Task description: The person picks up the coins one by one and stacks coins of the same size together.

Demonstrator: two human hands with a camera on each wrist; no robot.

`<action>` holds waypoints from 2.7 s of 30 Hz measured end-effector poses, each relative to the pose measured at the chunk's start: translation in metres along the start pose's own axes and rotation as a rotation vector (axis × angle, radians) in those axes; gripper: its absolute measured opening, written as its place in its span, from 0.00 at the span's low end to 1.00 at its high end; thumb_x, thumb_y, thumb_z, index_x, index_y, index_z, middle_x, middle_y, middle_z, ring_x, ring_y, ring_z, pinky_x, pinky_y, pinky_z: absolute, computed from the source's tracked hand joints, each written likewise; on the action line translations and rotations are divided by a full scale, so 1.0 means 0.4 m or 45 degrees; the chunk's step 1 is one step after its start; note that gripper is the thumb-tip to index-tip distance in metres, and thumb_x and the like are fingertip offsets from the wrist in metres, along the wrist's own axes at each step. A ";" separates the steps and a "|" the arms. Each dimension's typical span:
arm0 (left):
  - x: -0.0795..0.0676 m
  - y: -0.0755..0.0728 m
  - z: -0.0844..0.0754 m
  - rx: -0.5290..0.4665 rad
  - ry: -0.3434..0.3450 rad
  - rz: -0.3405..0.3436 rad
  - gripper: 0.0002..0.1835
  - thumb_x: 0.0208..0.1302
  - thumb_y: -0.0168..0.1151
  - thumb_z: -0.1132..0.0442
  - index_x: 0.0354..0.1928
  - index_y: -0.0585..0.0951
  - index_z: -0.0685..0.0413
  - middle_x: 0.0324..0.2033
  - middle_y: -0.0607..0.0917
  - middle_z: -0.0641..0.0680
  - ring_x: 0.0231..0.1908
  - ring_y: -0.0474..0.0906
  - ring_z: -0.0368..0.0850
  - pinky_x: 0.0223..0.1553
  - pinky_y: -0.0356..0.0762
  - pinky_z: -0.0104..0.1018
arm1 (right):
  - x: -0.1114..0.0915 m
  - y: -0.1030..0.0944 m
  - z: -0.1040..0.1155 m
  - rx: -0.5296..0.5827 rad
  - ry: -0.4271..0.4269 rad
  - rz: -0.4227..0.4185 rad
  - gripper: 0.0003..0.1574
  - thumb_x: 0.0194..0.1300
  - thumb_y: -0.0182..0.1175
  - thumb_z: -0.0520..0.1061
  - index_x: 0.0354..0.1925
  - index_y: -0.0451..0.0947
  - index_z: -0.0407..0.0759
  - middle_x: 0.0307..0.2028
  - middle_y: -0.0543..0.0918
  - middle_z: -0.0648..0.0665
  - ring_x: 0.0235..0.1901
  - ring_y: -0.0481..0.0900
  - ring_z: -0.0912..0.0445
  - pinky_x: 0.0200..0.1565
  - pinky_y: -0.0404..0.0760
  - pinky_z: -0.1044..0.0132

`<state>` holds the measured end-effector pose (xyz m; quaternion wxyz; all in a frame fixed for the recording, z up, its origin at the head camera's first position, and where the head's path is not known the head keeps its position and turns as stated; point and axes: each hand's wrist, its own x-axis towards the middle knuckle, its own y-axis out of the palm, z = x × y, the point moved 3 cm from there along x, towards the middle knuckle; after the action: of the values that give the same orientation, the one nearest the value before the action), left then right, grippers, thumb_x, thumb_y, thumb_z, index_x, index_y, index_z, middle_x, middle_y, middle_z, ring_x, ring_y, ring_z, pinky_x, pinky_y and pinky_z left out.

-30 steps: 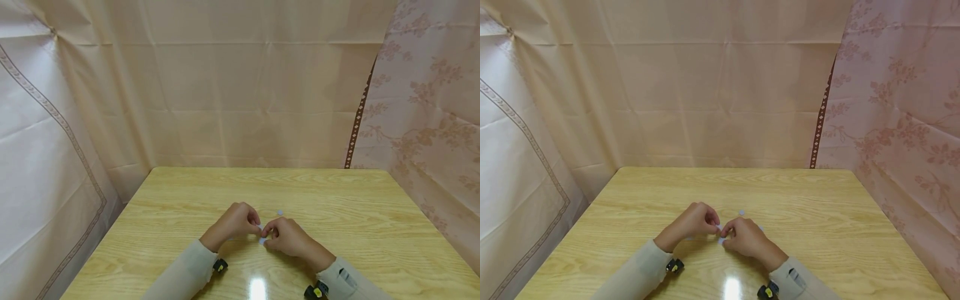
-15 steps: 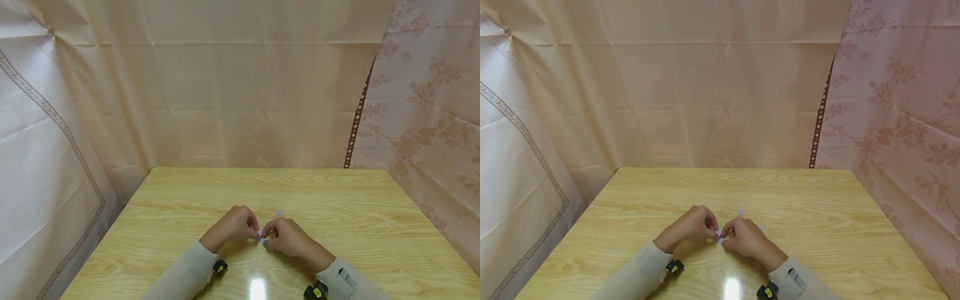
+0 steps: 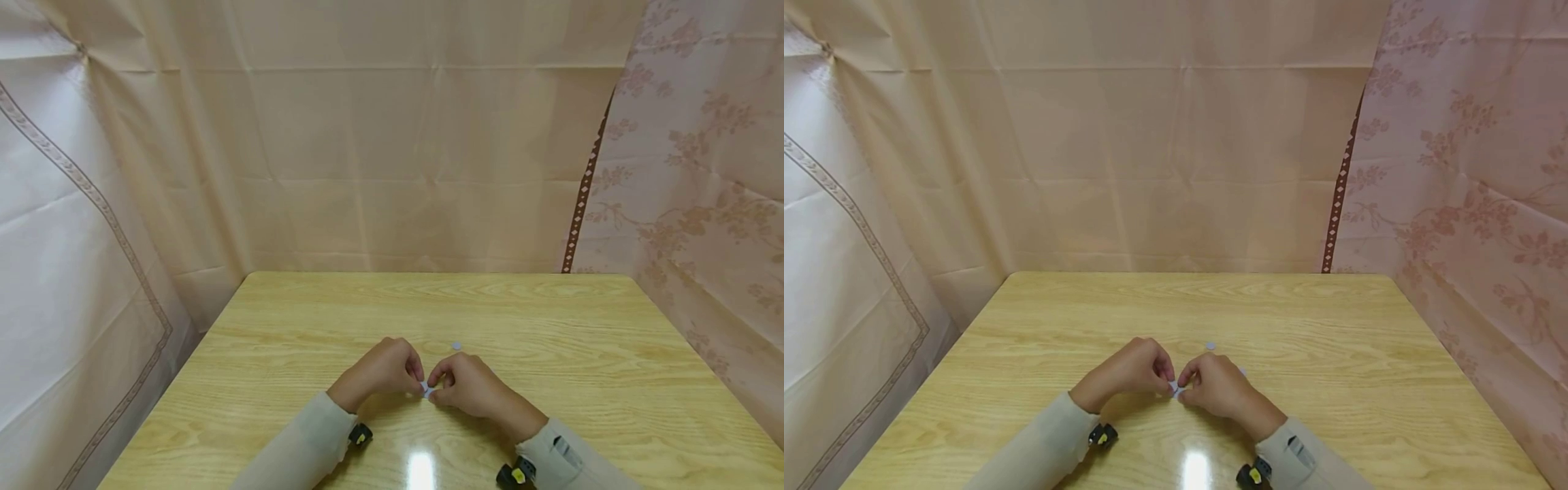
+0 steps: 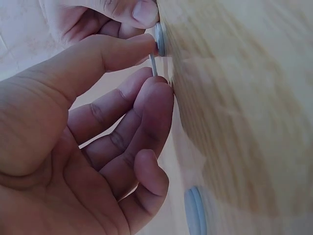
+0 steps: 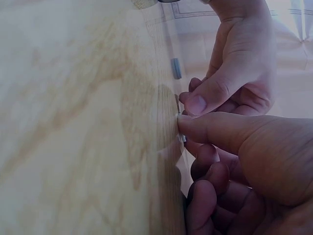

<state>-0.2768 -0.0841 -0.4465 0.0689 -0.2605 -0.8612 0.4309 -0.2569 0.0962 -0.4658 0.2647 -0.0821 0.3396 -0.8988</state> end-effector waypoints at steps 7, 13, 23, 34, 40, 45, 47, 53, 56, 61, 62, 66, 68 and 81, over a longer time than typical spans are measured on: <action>0.000 0.002 -0.002 0.021 0.005 0.006 0.11 0.50 0.82 0.65 0.23 0.86 0.44 0.19 0.85 0.40 0.21 0.79 0.34 0.27 0.78 0.28 | 0.002 0.000 -0.002 -0.009 0.000 -0.014 0.06 0.62 0.75 0.45 0.37 0.87 0.48 0.17 0.77 0.54 0.17 0.69 0.63 0.20 0.65 0.72; 0.001 0.006 0.002 0.024 0.023 0.018 0.11 0.51 0.81 0.65 0.23 0.86 0.44 0.20 0.85 0.41 0.21 0.78 0.33 0.26 0.77 0.28 | 0.003 0.000 -0.004 -0.020 -0.005 -0.018 0.06 0.62 0.75 0.46 0.36 0.87 0.49 0.18 0.78 0.53 0.17 0.69 0.63 0.20 0.66 0.72; 0.002 0.003 0.004 0.009 0.022 0.039 0.08 0.52 0.81 0.66 0.28 0.88 0.47 0.20 0.85 0.42 0.21 0.78 0.34 0.27 0.78 0.28 | 0.003 -0.003 -0.006 -0.009 -0.009 -0.005 0.07 0.62 0.75 0.45 0.37 0.86 0.48 0.19 0.78 0.53 0.18 0.69 0.63 0.21 0.67 0.72; -0.001 -0.005 0.016 -0.020 -0.028 0.047 0.09 0.49 0.79 0.70 0.27 0.88 0.49 0.20 0.85 0.44 0.21 0.78 0.37 0.27 0.78 0.31 | 0.005 -0.008 -0.003 0.058 0.026 0.017 0.06 0.61 0.73 0.39 0.37 0.87 0.46 0.18 0.77 0.54 0.17 0.68 0.63 0.21 0.66 0.72; 0.003 -0.002 0.014 -0.001 -0.026 0.031 0.10 0.50 0.80 0.69 0.25 0.88 0.47 0.20 0.85 0.42 0.22 0.78 0.36 0.26 0.78 0.30 | 0.005 -0.012 0.003 0.059 0.019 0.005 0.04 0.62 0.73 0.39 0.36 0.87 0.45 0.19 0.77 0.53 0.18 0.69 0.63 0.21 0.66 0.72; 0.005 -0.001 0.013 -0.002 -0.016 0.022 0.09 0.50 0.80 0.69 0.24 0.88 0.47 0.20 0.85 0.41 0.22 0.78 0.36 0.27 0.78 0.30 | 0.006 -0.013 0.001 0.042 0.016 -0.005 0.03 0.62 0.73 0.40 0.36 0.87 0.45 0.20 0.78 0.52 0.19 0.69 0.63 0.22 0.67 0.72; 0.004 -0.001 0.012 0.007 -0.014 0.021 0.09 0.51 0.80 0.69 0.23 0.88 0.46 0.19 0.85 0.41 0.22 0.78 0.36 0.26 0.78 0.30 | 0.006 -0.011 -0.001 0.040 0.015 -0.001 0.03 0.63 0.73 0.40 0.36 0.87 0.46 0.20 0.78 0.53 0.19 0.69 0.63 0.22 0.67 0.73; 0.001 0.004 0.004 0.029 -0.003 0.035 0.10 0.52 0.78 0.69 0.23 0.88 0.46 0.18 0.84 0.40 0.21 0.76 0.34 0.25 0.76 0.29 | 0.001 -0.006 -0.009 0.037 0.020 0.008 0.04 0.63 0.73 0.42 0.36 0.86 0.46 0.21 0.79 0.52 0.20 0.70 0.62 0.22 0.68 0.72; 0.002 0.006 0.001 0.033 0.004 0.039 0.09 0.52 0.78 0.69 0.23 0.88 0.46 0.18 0.84 0.41 0.20 0.75 0.34 0.25 0.76 0.28 | -0.001 -0.007 -0.009 0.009 0.017 -0.015 0.05 0.62 0.74 0.43 0.35 0.85 0.47 0.21 0.79 0.52 0.20 0.71 0.62 0.23 0.69 0.71; 0.003 0.008 -0.001 0.053 -0.004 0.032 0.10 0.52 0.79 0.68 0.22 0.87 0.46 0.18 0.83 0.40 0.20 0.76 0.34 0.25 0.76 0.29 | -0.001 -0.006 -0.006 -0.013 -0.007 -0.031 0.07 0.61 0.75 0.44 0.34 0.84 0.48 0.21 0.78 0.53 0.20 0.71 0.64 0.22 0.69 0.72; 0.003 0.008 -0.001 0.055 -0.004 0.033 0.10 0.52 0.79 0.68 0.22 0.87 0.45 0.18 0.83 0.40 0.21 0.76 0.34 0.26 0.76 0.29 | -0.001 -0.006 -0.006 -0.017 -0.012 -0.033 0.07 0.61 0.75 0.44 0.34 0.84 0.48 0.21 0.78 0.53 0.20 0.71 0.64 0.22 0.69 0.72; 0.004 0.008 -0.001 0.061 -0.007 0.032 0.10 0.51 0.79 0.67 0.22 0.87 0.45 0.18 0.84 0.40 0.21 0.76 0.34 0.26 0.76 0.29 | -0.001 -0.006 -0.003 -0.022 -0.028 -0.041 0.08 0.61 0.75 0.44 0.34 0.84 0.48 0.21 0.78 0.53 0.20 0.71 0.64 0.22 0.69 0.72; 0.003 0.008 -0.001 0.062 -0.009 0.031 0.10 0.51 0.79 0.67 0.22 0.87 0.45 0.18 0.84 0.39 0.22 0.76 0.34 0.26 0.76 0.29 | -0.002 -0.006 -0.003 -0.024 -0.029 -0.045 0.08 0.61 0.76 0.44 0.34 0.84 0.48 0.20 0.78 0.53 0.20 0.71 0.64 0.22 0.68 0.72; -0.002 0.004 -0.001 0.036 -0.012 0.048 0.11 0.52 0.82 0.64 0.23 0.86 0.44 0.20 0.84 0.41 0.22 0.77 0.34 0.27 0.77 0.29 | 0.001 -0.005 -0.009 -0.032 0.004 -0.019 0.06 0.62 0.73 0.43 0.36 0.84 0.49 0.20 0.77 0.53 0.19 0.70 0.63 0.21 0.67 0.72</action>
<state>-0.2755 -0.0833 -0.4473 0.0603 -0.2735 -0.8503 0.4456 -0.2593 0.0992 -0.4674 0.2565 -0.0867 0.3507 -0.8965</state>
